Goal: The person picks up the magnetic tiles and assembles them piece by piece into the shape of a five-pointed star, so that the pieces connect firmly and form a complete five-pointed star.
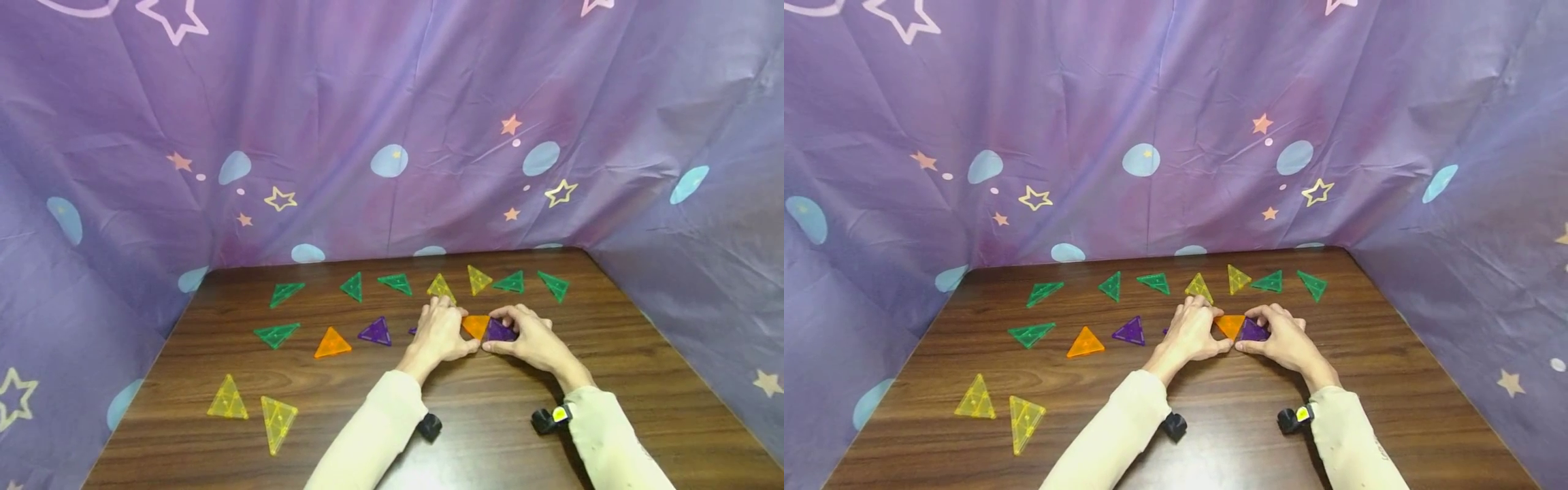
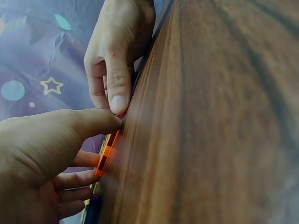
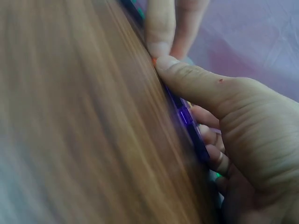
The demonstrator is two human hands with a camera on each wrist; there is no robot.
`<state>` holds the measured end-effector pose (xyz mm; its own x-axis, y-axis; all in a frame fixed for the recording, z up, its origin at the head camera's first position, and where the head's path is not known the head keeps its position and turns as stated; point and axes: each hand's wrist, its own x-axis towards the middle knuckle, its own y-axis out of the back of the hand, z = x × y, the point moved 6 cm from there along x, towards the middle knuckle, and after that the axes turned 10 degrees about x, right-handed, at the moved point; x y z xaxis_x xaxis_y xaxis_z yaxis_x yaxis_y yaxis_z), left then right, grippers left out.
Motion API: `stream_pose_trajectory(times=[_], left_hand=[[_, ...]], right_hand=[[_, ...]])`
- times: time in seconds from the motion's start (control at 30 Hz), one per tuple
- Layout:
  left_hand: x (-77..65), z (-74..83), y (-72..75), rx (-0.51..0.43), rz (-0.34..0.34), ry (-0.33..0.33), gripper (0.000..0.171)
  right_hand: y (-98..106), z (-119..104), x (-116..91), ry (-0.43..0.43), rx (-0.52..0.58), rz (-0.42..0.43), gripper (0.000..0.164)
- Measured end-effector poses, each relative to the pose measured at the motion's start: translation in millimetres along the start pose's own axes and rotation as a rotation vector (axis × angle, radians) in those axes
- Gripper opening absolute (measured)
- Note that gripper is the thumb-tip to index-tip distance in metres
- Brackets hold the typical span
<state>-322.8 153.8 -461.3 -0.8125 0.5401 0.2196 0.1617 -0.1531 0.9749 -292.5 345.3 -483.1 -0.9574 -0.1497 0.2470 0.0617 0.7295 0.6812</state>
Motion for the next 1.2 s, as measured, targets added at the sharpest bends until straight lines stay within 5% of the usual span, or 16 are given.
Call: stream_pose_trajectory(times=[0.43, 0.63, 0.77, 1.2], left_hand=[[-0.3, 1.9, 3.1, -0.001, -0.008, 0.0, 0.065], [-4.6, -2.0, 8.0, 0.041, -0.019, 0.011, 0.092], [-8.7, -11.7, 13.0, 0.038, -0.016, 0.043, 0.105], [-40.5, -59.2, 18.3, 0.01, 0.003, 0.082, 0.105]], right_hand=[[0.1, -2.7, 0.3, -0.015, -0.023, 0.011, 0.063], [0.6, 0.9, 0.1, -0.024, 0.014, 0.012, 0.059], [2.1, 2.3, -0.6, -0.025, 0.022, 0.027, 0.059], [1.7, 4.6, -0.6, -0.041, 0.027, 0.039, 0.059]])
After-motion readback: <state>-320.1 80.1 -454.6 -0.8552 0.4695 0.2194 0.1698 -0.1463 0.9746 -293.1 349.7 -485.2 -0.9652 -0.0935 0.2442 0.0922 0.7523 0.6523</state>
